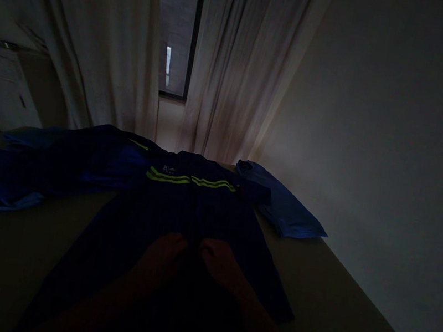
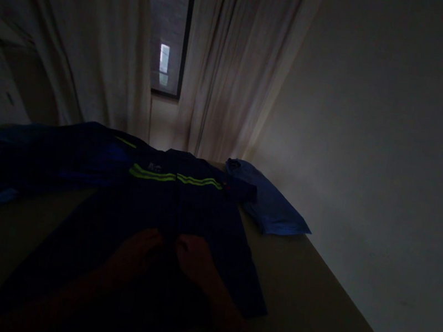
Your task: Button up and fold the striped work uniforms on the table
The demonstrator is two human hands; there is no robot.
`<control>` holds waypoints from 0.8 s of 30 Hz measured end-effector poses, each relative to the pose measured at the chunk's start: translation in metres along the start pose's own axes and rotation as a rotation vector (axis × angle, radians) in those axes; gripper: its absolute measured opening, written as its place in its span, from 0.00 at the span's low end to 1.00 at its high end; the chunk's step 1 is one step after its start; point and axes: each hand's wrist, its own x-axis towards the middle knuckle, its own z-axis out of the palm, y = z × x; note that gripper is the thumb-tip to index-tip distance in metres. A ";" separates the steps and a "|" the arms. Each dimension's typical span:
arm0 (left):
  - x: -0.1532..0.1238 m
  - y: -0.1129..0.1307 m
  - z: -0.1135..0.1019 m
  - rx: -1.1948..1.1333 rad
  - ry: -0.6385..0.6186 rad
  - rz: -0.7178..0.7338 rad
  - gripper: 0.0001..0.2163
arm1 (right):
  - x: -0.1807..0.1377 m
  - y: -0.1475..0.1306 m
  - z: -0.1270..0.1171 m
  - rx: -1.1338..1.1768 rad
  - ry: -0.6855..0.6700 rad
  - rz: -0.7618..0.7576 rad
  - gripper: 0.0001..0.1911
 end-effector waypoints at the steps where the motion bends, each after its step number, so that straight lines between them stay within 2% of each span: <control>1: 0.000 -0.001 0.000 -0.012 -0.009 0.011 0.09 | 0.000 0.000 -0.001 0.023 -0.016 -0.008 0.16; 6: 0.001 -0.003 0.000 -0.029 -0.026 -0.003 0.11 | -0.002 -0.001 -0.002 0.077 -0.033 -0.028 0.17; 13: 0.000 -0.002 0.000 0.038 -0.064 -0.054 0.09 | -0.004 0.001 0.001 0.119 -0.014 -0.078 0.09; 19: 0.000 -0.001 0.001 0.041 -0.054 -0.068 0.08 | -0.003 0.012 0.000 0.092 -0.048 -0.111 0.13; 24: 0.000 -0.005 0.004 -0.014 -0.020 -0.005 0.10 | -0.003 0.012 0.002 -0.009 -0.030 -0.142 0.16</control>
